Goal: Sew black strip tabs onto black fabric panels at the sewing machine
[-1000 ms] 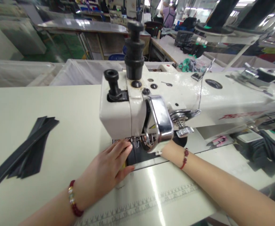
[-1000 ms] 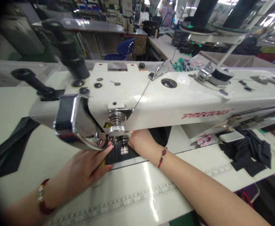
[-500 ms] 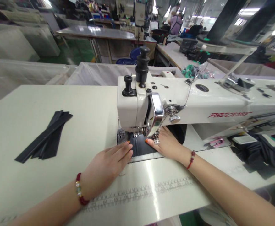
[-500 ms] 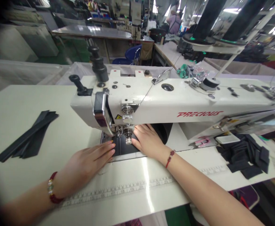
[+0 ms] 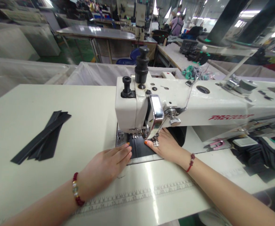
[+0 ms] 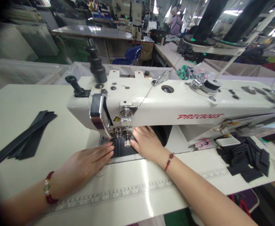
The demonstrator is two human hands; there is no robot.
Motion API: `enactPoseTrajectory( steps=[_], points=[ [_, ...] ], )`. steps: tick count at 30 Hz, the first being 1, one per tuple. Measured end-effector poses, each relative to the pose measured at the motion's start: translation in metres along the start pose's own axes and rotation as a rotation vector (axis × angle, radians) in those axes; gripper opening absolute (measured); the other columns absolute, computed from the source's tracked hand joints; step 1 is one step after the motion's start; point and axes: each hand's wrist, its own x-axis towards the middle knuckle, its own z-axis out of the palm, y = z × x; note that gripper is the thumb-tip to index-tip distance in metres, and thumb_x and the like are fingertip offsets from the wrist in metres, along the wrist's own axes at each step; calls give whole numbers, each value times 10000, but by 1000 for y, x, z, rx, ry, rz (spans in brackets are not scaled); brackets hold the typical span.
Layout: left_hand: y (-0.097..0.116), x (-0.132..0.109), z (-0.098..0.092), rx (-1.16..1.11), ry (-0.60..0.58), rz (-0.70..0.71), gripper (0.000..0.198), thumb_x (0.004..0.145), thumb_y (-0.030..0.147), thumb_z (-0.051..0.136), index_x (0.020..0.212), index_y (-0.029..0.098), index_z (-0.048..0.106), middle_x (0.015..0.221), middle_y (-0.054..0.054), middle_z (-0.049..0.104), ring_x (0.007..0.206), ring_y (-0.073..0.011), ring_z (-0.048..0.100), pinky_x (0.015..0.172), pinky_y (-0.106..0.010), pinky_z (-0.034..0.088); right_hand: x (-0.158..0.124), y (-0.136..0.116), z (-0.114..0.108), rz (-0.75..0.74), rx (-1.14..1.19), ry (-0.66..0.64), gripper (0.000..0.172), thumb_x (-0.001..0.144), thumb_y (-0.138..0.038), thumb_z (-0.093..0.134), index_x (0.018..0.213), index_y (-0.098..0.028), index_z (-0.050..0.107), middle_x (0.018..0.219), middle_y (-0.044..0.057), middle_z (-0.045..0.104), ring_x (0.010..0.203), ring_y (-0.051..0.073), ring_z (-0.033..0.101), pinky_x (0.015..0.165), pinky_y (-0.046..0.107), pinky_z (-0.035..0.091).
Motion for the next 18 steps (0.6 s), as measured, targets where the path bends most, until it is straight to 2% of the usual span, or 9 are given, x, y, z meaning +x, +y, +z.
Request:
enactPoseTrajectory(
  steps=[12,18],
  points=[
    [0,0,-1,-32,-13,-4,326,919,33,367,1175,50,567,1229,-182,590,1118,-278,585,849,-392,578,1,0,1,29,16,-72,240,947,-354,462,891,-181,619,971,88,639,960,250,558,870,387,392],
    [-4,6,-5,-40,46,-14,322,939,61,348,1169,71,573,1142,-153,638,1021,-239,633,800,-359,591,4,5,11,60,21,-58,278,960,-367,423,855,-183,603,894,80,647,856,242,581,806,387,427]
  ],
)
